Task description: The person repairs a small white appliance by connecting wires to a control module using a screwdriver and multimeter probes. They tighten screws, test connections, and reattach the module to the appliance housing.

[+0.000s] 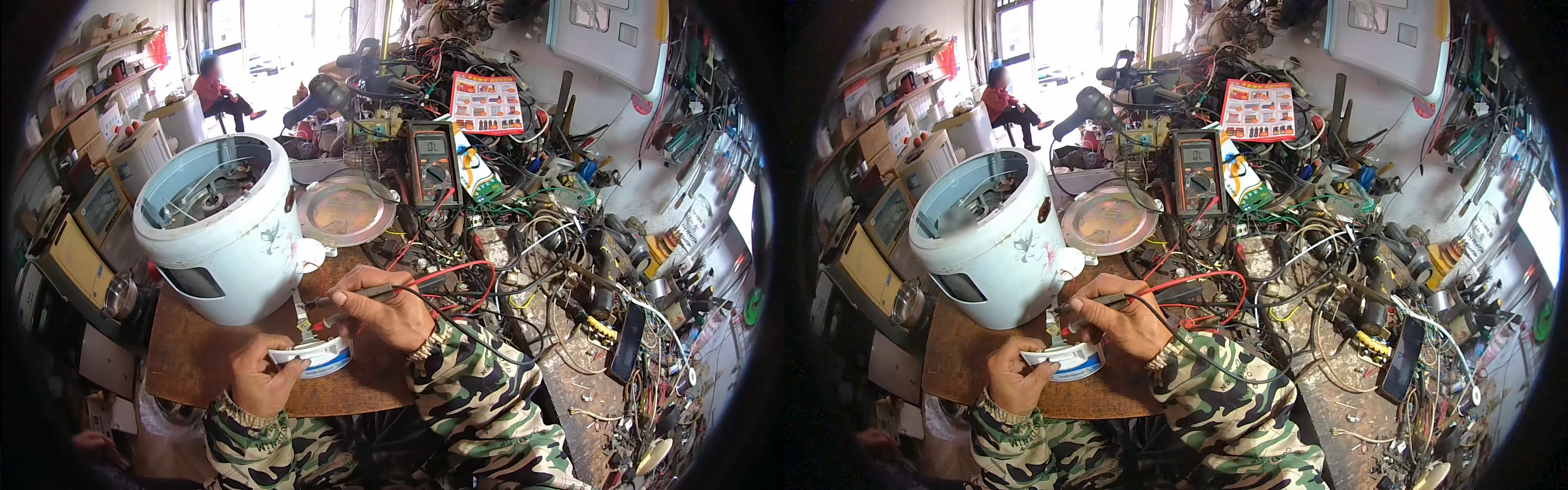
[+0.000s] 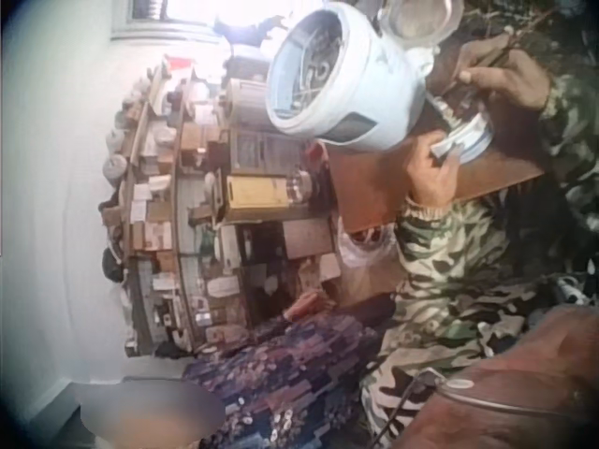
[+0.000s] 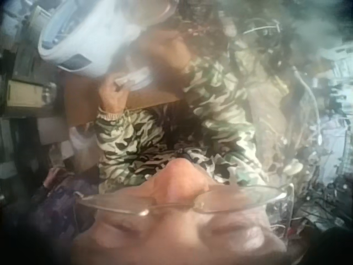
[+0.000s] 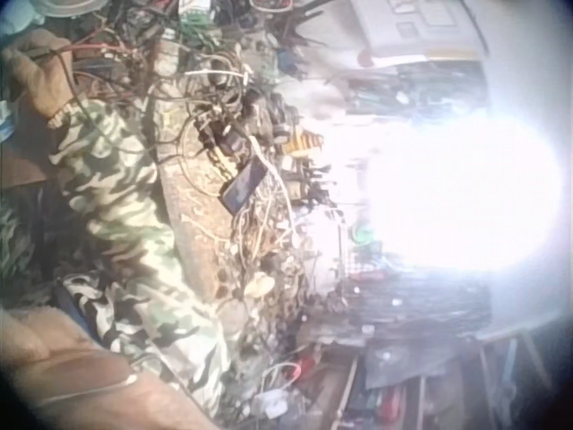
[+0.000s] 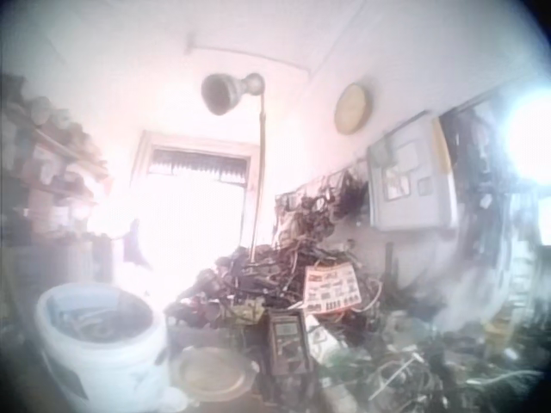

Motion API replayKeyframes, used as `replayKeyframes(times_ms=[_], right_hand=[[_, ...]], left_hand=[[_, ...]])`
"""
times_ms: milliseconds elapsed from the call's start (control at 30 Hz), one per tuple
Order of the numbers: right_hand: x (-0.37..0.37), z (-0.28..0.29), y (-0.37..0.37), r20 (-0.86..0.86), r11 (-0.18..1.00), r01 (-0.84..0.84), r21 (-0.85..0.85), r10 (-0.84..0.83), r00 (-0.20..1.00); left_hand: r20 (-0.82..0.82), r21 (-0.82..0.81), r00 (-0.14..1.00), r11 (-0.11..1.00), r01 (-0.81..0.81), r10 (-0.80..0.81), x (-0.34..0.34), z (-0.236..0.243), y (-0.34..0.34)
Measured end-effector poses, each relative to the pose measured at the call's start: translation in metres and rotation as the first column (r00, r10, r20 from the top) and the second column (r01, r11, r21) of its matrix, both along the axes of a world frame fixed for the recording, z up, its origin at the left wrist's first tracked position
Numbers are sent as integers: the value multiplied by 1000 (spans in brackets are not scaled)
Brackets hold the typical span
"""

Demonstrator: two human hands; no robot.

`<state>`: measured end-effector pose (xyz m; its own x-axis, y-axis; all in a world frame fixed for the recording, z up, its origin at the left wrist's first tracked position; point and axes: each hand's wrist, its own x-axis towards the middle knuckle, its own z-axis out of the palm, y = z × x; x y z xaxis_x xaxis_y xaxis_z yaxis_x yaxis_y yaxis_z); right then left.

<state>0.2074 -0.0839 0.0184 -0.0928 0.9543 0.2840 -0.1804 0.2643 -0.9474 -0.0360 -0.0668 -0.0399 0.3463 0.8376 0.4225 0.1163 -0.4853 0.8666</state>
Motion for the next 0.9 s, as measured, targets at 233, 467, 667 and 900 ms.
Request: replayKeyframes(times_ms=[233,467,667,900], right_hand=[[-7,-8,9,103,989,80,125,-93,990],[1,0,2,77,989,50,137,-61,995],[-1,2,4,54,997,15,73,-19,998],[-4,-2,3,0,992,33,122,-34,999]], left_hand=[[-25,56,999,997,-46,48,-3,0,0],[-30,128,1000,992,0,4,-2,-1,5],[-59,128,998,992,-9,17,-4,3,4],[-104,84,994,996,24,-15,-4,6,1]])
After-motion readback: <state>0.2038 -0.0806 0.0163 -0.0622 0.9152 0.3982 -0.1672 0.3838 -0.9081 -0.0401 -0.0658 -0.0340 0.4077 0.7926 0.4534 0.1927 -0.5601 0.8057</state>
